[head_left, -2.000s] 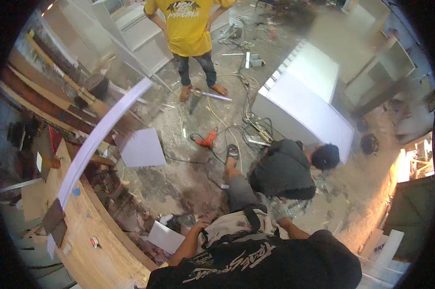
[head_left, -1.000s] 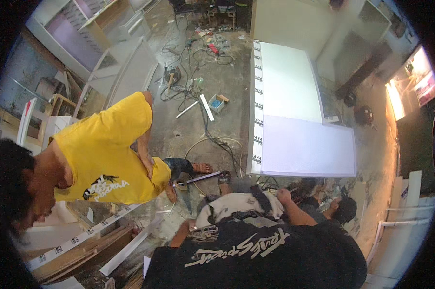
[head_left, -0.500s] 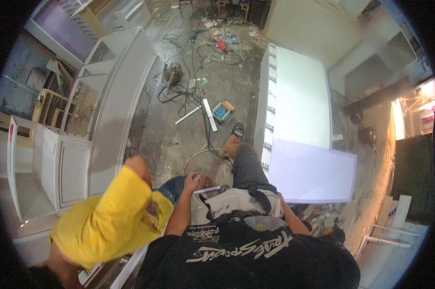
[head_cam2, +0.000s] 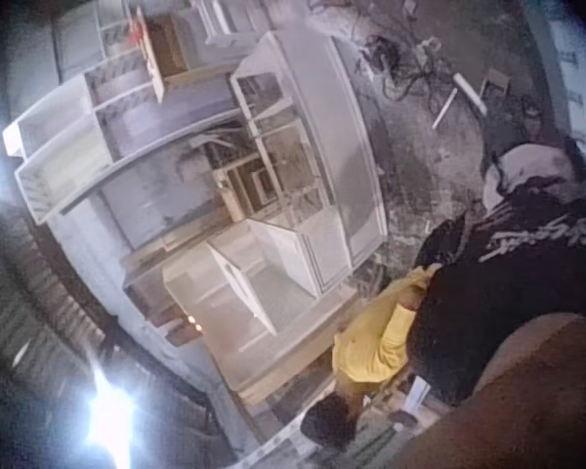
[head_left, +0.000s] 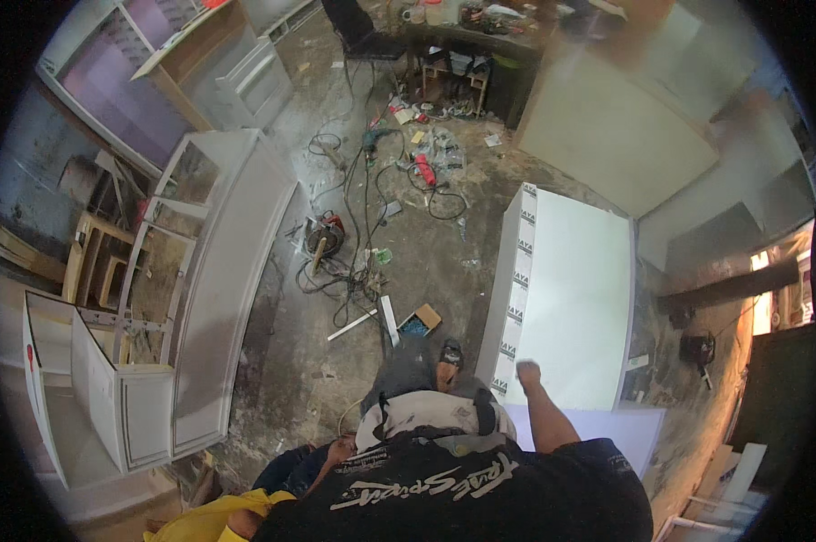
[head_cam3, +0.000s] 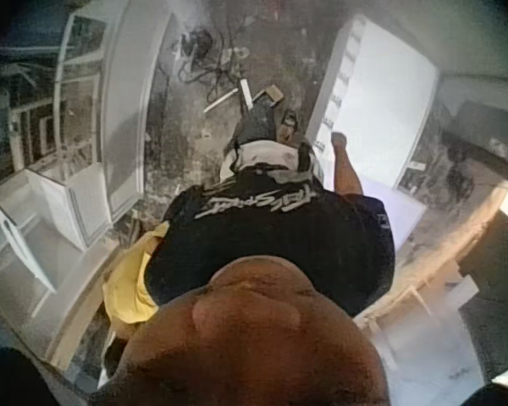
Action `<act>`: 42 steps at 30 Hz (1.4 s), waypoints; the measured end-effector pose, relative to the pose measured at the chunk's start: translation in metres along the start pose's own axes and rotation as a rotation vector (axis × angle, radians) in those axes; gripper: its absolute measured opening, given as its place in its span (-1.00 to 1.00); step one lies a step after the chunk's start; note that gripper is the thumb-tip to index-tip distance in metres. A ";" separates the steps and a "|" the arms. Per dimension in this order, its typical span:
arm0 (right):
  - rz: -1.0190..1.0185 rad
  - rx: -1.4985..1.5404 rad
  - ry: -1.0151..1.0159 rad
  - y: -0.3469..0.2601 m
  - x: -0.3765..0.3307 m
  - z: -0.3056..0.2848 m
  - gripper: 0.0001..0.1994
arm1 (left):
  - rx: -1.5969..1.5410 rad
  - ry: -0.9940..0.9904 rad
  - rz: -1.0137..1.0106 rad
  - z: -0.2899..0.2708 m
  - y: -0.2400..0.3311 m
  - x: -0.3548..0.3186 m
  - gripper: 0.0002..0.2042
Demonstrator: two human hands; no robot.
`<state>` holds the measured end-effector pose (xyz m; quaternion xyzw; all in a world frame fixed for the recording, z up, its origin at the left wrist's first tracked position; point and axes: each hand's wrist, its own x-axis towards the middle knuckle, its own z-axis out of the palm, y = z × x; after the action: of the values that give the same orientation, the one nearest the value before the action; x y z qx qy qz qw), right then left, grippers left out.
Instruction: The person positions a brown board against a white structural piece on a table, uses a pencil to mark a line on the board, and then carries the board while walking across a workshop.
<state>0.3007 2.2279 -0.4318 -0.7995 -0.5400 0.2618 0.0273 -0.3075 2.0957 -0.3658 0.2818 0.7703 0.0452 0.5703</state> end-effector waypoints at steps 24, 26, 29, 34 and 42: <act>-0.080 -0.010 -0.307 -0.309 0.448 -0.182 -0.69 | -0.697 0.485 0.418 -0.272 0.613 0.322 -0.76; 0.089 0.310 -0.304 -0.340 0.498 -0.192 -0.68 | -0.790 0.489 0.465 -0.300 0.624 0.334 -0.66; 0.104 0.477 -0.294 -0.421 0.594 -0.193 -0.67 | -0.294 0.578 0.317 -0.314 0.646 0.382 -0.75; -0.344 -0.322 -0.372 -0.541 0.776 -0.203 -0.57 | -0.145 0.059 -0.102 -0.329 0.692 0.440 -0.47; -0.762 -0.319 -0.185 -0.760 1.002 -0.151 -0.66 | -0.195 -0.007 -0.028 -0.394 0.890 0.540 -0.42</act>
<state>0.0038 3.4593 -0.4439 -0.5098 -0.8309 0.2170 -0.0506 -0.4264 3.2020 -0.3427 0.2144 0.7640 0.1111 0.5984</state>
